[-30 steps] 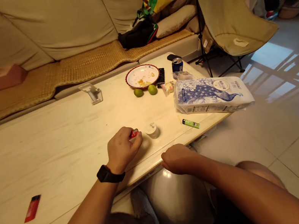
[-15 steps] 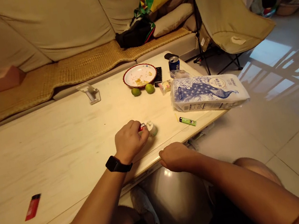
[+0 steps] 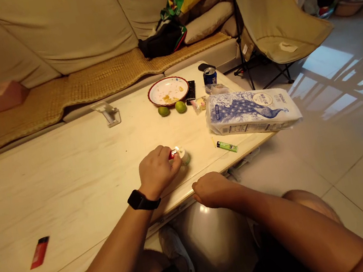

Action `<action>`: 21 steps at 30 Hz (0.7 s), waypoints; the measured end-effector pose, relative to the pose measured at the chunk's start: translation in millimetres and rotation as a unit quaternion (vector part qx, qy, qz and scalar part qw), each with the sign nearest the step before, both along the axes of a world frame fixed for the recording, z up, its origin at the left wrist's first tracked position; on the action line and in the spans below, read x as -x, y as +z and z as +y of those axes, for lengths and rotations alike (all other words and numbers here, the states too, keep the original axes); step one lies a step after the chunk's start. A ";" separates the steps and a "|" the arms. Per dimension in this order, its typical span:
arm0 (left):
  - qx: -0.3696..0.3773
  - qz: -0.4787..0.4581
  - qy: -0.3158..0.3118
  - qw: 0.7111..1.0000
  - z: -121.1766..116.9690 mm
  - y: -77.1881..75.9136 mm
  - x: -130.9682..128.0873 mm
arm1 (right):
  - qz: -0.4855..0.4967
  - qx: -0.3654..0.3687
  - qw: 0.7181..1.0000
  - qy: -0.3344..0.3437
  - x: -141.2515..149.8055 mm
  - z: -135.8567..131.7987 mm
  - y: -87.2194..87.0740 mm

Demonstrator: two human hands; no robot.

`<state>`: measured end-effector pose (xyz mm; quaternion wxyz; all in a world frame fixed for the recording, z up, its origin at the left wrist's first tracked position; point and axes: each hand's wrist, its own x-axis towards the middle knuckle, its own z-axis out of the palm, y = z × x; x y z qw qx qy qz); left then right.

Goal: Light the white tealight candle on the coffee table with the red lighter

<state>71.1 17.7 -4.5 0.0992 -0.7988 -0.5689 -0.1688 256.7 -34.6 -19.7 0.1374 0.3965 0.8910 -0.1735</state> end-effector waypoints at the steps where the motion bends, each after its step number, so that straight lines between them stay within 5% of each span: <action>1: 0.001 0.000 0.000 1.000 0.0 -0.1 0.0 | -0.002 0.003 1.000 -0.001 0.1 0.1 0.4; 21: -0.027 -0.116 0.045 0.992 -14.8 6.7 33.3 | -0.007 0.006 1.000 -0.005 0.2 1.4 -0.7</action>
